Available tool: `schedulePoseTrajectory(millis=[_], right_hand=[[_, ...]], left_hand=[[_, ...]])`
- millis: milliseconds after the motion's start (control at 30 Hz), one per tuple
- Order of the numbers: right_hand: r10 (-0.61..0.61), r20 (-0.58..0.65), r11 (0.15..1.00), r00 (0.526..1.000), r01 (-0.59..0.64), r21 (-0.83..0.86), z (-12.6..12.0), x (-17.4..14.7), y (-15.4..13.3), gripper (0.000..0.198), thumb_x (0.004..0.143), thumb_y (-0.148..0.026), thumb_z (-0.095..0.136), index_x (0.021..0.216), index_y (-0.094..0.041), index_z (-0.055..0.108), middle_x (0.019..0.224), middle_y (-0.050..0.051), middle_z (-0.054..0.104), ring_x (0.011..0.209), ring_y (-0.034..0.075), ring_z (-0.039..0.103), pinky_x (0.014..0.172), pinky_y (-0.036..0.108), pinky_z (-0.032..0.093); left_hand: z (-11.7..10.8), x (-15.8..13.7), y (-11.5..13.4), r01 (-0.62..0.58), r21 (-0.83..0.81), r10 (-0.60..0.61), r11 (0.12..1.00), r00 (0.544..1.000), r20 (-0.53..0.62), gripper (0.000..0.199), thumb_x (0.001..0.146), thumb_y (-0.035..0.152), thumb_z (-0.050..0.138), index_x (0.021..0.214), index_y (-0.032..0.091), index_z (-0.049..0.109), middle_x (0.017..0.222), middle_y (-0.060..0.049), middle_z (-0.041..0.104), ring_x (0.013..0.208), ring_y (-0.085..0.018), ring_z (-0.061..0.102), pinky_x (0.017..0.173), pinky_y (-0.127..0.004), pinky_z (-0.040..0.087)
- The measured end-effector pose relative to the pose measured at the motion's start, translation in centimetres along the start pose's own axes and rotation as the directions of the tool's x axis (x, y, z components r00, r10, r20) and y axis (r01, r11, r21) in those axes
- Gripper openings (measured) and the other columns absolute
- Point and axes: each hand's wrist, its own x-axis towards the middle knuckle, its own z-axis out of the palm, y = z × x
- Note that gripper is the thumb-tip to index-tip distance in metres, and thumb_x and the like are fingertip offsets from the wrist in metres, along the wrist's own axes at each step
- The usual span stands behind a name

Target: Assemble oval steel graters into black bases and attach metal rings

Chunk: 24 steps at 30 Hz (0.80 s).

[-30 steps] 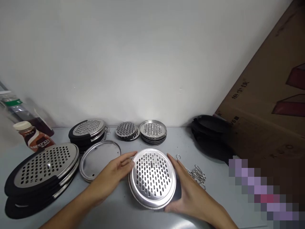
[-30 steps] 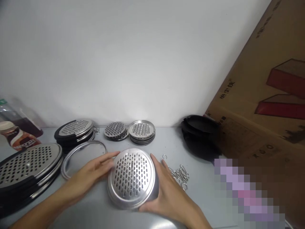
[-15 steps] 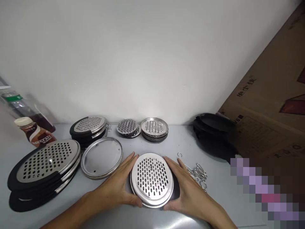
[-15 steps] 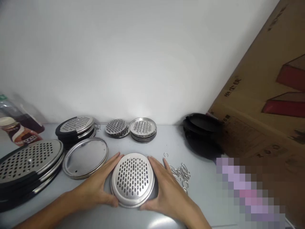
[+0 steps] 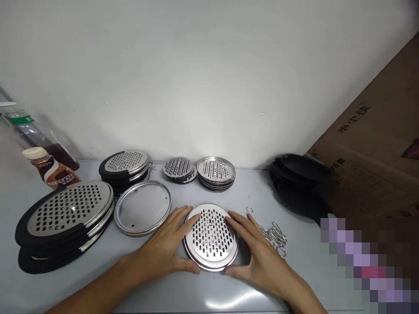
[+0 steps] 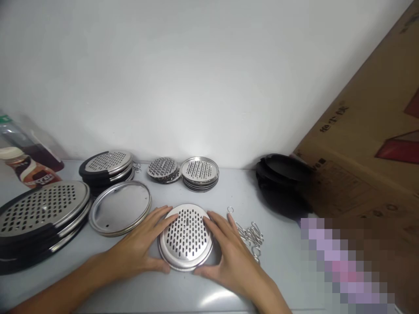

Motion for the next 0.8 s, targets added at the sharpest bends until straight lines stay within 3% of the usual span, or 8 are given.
schedulePoseTrajectory(millis=[100,267,400,533,633,800], right_hand=[[-0.053,-0.009,0.998,0.999,0.053,-0.031,-0.2,0.2,-0.2,0.097,0.070,-0.065,0.068,0.150,-0.034,0.024,0.156,0.004,0.027,0.145,0.033,0.019,0.118,0.059,0.011],[-0.077,-0.002,0.996,0.997,0.077,-0.054,-0.4,0.5,-0.6,0.094,0.073,-0.066,0.065,0.150,-0.033,0.024,0.156,0.005,0.027,0.144,0.030,0.024,0.118,0.058,0.011],[-0.091,-0.027,0.995,0.995,0.090,-0.041,-0.3,0.5,-0.6,0.093,0.072,-0.066,0.066,0.149,-0.031,0.028,0.155,0.006,0.030,0.142,0.030,0.027,0.118,0.058,0.012],[-0.067,-0.010,0.998,0.998,0.067,-0.008,-0.7,0.6,-0.9,0.097,0.067,-0.068,0.069,0.148,-0.028,0.033,0.155,0.008,0.031,0.142,0.030,0.028,0.119,0.056,0.010],[-0.049,0.011,0.998,0.999,0.049,0.031,-1.2,0.7,-1.3,0.098,0.065,-0.067,0.071,0.147,-0.027,0.035,0.154,0.009,0.031,0.142,0.030,0.027,0.119,0.055,0.007],[-0.025,0.011,0.995,1.000,0.024,0.100,-1.9,0.9,-1.8,0.100,0.061,-0.063,0.075,0.146,-0.025,0.038,0.153,0.011,0.033,0.142,0.030,0.028,0.118,0.055,0.005]], left_hand=[[0.1,-0.1,0.0,-0.010,0.027,0.010,1.000,1.000,-0.010,0.098,0.072,0.070,0.063,0.151,0.034,0.019,0.160,-0.007,0.013,0.145,-0.037,0.010,0.114,-0.057,0.023],[0.0,-0.2,0.2,-0.054,0.067,0.054,0.996,0.999,0.008,0.096,0.077,0.069,0.058,0.152,0.034,0.008,0.162,-0.006,0.000,0.146,-0.037,0.004,0.114,-0.058,0.022],[-0.1,-0.3,0.3,-0.117,0.102,0.116,0.988,0.993,0.018,0.086,0.081,0.066,0.056,0.151,0.038,0.015,0.161,-0.004,-0.006,0.145,-0.039,0.003,0.114,-0.061,0.017],[0.0,-0.2,0.2,-0.097,0.097,0.091,0.990,0.993,0.070,0.080,0.083,0.062,0.058,0.149,0.042,0.018,0.161,-0.001,-0.009,0.145,-0.040,0.001,0.112,-0.063,0.017],[-0.2,0.2,0.3,-0.062,0.101,0.052,0.993,0.994,0.099,0.084,0.080,0.053,0.067,0.148,0.044,0.019,0.161,-0.001,-0.007,0.144,-0.041,0.002,0.111,-0.063,0.019],[-1.3,1.3,1.3,-0.022,0.115,0.009,0.993,0.994,0.110,0.101,0.062,0.043,0.084,0.145,0.045,0.028,0.161,-0.002,0.004,0.144,-0.041,0.009,0.111,-0.060,0.023]])
